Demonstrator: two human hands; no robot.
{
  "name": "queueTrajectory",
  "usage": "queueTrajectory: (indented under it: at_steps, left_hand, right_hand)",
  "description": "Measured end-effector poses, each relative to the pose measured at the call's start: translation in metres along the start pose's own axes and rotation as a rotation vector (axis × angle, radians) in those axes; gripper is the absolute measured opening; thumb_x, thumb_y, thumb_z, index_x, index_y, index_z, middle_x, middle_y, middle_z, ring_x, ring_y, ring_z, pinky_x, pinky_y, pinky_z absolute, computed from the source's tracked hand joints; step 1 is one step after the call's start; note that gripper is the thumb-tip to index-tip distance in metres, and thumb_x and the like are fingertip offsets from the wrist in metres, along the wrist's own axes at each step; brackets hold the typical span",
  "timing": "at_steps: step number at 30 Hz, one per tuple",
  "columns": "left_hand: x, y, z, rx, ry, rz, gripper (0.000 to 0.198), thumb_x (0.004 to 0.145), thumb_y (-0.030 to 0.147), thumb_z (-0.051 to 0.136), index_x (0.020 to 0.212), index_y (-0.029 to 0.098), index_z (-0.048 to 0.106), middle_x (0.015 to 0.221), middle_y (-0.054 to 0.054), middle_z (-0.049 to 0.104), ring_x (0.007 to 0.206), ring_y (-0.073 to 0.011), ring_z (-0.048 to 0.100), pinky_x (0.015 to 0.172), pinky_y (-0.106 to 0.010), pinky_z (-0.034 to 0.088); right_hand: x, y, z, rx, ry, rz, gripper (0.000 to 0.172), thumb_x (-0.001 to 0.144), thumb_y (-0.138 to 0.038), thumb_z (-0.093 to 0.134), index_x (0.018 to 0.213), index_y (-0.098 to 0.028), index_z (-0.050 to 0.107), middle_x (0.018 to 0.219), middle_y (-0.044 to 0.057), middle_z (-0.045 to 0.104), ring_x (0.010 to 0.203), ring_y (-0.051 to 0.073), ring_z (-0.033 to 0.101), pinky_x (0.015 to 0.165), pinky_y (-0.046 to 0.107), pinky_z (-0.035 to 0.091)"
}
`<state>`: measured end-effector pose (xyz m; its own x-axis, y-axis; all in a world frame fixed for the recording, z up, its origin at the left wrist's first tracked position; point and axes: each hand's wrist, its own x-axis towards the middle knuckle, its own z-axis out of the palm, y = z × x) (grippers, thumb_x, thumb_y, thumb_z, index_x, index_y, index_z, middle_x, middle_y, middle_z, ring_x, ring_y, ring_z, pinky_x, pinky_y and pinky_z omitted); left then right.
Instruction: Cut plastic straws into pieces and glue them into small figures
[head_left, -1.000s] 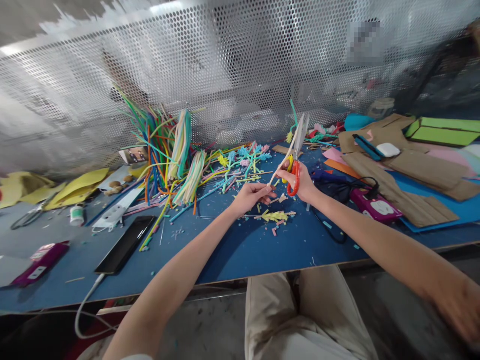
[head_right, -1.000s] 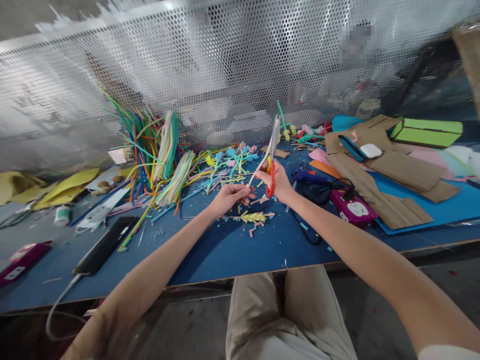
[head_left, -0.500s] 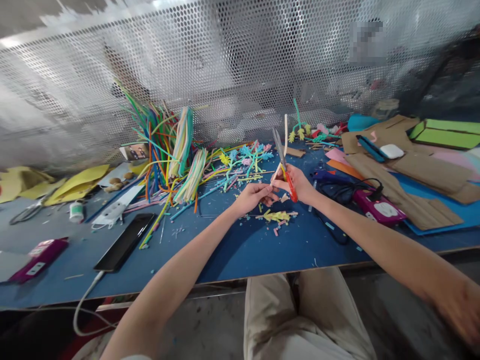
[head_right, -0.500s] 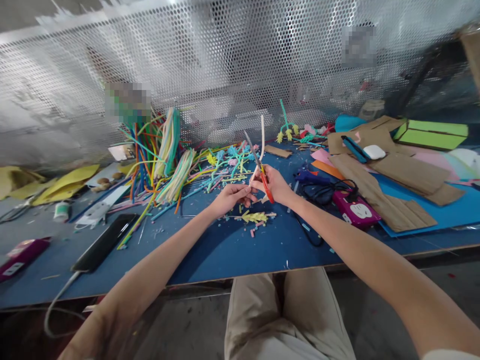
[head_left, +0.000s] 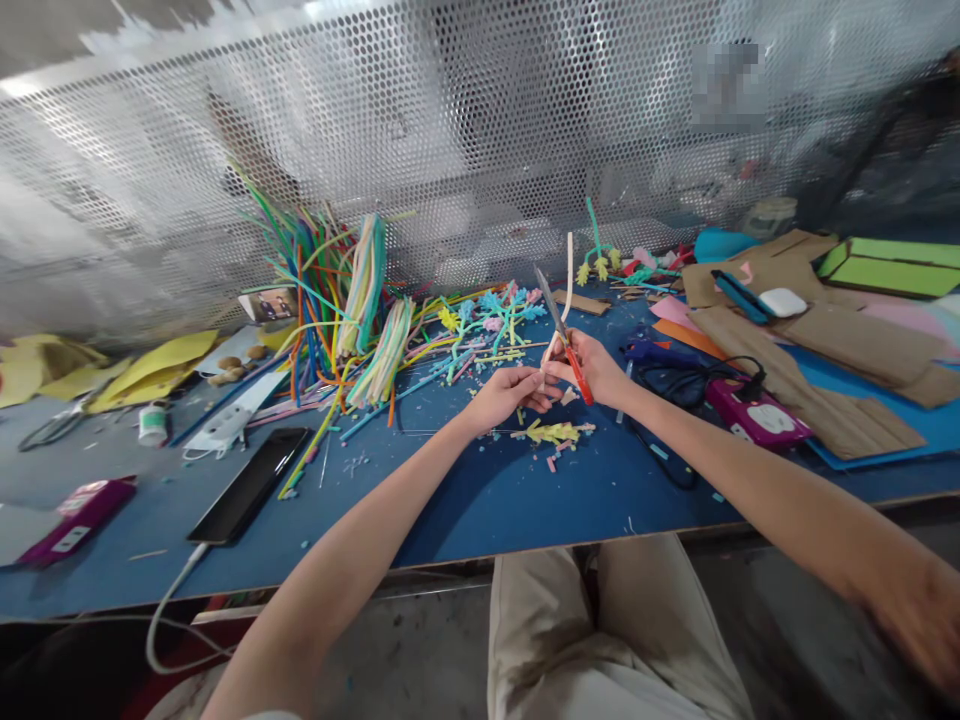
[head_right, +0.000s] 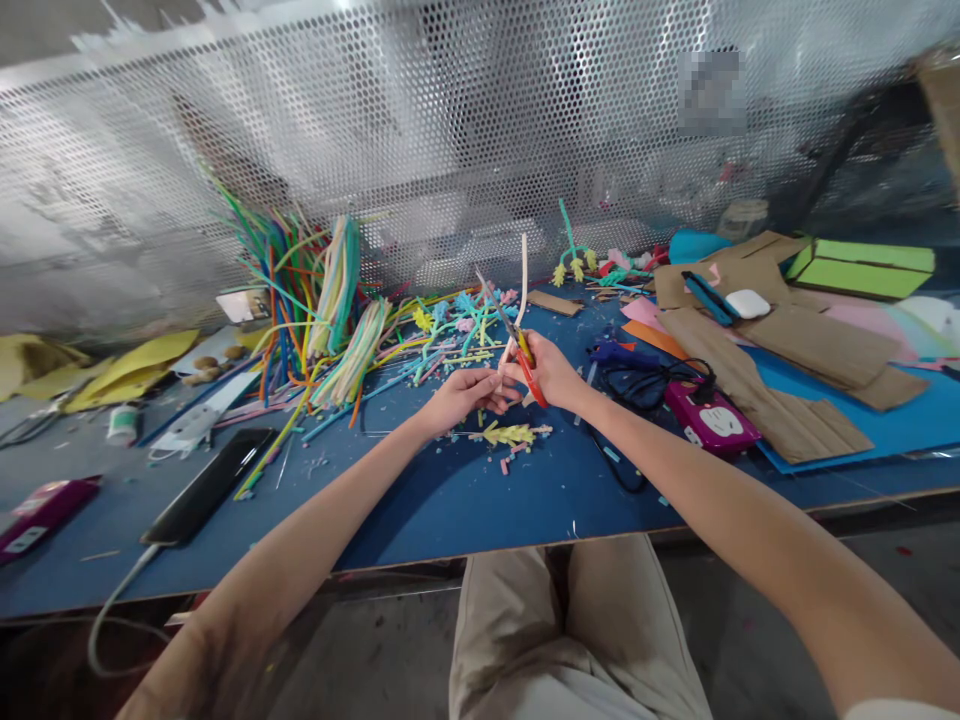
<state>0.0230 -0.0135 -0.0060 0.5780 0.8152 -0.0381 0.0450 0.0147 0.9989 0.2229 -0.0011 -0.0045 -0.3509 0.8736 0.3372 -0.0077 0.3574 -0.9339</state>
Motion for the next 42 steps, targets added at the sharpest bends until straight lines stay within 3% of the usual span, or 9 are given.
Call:
queueTrajectory:
  at_steps: [4, 8, 13, 18, 26, 34, 42]
  left_hand:
    - [0.0, 0.001, 0.0, 0.018, 0.002, 0.02, 0.052, 0.084, 0.06, 0.072, 0.1, 0.01, 0.069, 0.096, -0.013, 0.076, 0.07, -0.0124, 0.069, 0.071, -0.026, 0.057]
    - [0.0, 0.001, -0.004, 0.058, 0.059, 0.1, 0.046, 0.087, 0.057, 0.069, 0.095, 0.011, 0.068, 0.085, -0.008, 0.074, 0.062, -0.0098, 0.064, 0.065, -0.024, 0.054]
    - [0.001, 0.002, -0.017, 0.11, 0.261, 0.252, 0.039, 0.091, 0.05, 0.064, 0.093, 0.012, 0.071, 0.079, -0.007, 0.073, 0.059, -0.0094, 0.059, 0.062, -0.023, 0.05]
    - [0.001, 0.006, -0.027, 0.125, 0.475, 0.389, 0.036, 0.091, 0.048, 0.062, 0.088, 0.014, 0.071, 0.071, -0.003, 0.069, 0.054, -0.0078, 0.049, 0.055, -0.022, 0.041]
    - [-0.005, 0.01, -0.021, 0.216, 0.368, 0.389, 0.038, 0.093, 0.05, 0.06, 0.089, 0.015, 0.074, 0.064, -0.002, 0.063, 0.053, -0.0089, 0.044, 0.053, -0.023, 0.034]
    - [-0.013, 0.018, -0.013, 0.295, 0.281, 0.375, 0.035, 0.094, 0.045, 0.059, 0.087, 0.015, 0.075, 0.057, 0.002, 0.053, 0.055, -0.0097, 0.045, 0.058, -0.024, 0.035]
    - [-0.015, 0.019, -0.013, 0.347, 0.278, 0.363, 0.037, 0.095, 0.046, 0.057, 0.085, 0.014, 0.075, 0.054, 0.003, 0.05, 0.053, -0.0099, 0.042, 0.06, -0.025, 0.035]
  right_hand:
    - [0.001, 0.003, -0.001, -0.051, 0.012, -0.004, 0.04, 0.075, -0.043, 0.075, 0.091, -0.024, 0.044, 0.09, -0.001, 0.061, 0.074, 0.016, 0.058, 0.079, 0.035, 0.05]
    - [0.001, 0.003, -0.009, -0.265, 0.063, -0.012, 0.039, 0.077, -0.05, 0.074, 0.088, -0.023, 0.049, 0.078, -0.003, 0.055, 0.07, 0.016, 0.05, 0.071, 0.031, 0.044]
    - [0.001, -0.007, -0.032, -0.477, 0.023, 0.011, 0.053, 0.073, -0.064, 0.076, 0.076, -0.022, 0.045, 0.071, -0.005, 0.044, 0.066, 0.012, 0.038, 0.064, 0.029, 0.034]
    - [0.001, -0.013, -0.049, -0.537, -0.131, 0.193, 0.062, 0.066, -0.075, 0.077, 0.072, -0.021, 0.046, 0.067, -0.005, 0.04, 0.063, 0.012, 0.037, 0.061, 0.028, 0.031]
    - [-0.005, -0.017, -0.035, -0.465, -0.298, 0.241, 0.054, 0.07, -0.069, 0.077, 0.086, -0.021, 0.057, 0.075, -0.002, 0.055, 0.066, 0.015, 0.047, 0.063, 0.029, 0.039]
    - [-0.01, -0.016, -0.022, -0.379, -0.359, 0.235, 0.048, 0.078, -0.065, 0.073, 0.086, -0.023, 0.053, 0.073, -0.004, 0.048, 0.064, 0.013, 0.042, 0.062, 0.028, 0.036]
    - [-0.011, -0.013, -0.021, -0.344, -0.399, 0.245, 0.045, 0.081, -0.061, 0.072, 0.097, -0.024, 0.053, 0.082, -0.002, 0.053, 0.075, 0.017, 0.051, 0.073, 0.031, 0.043]
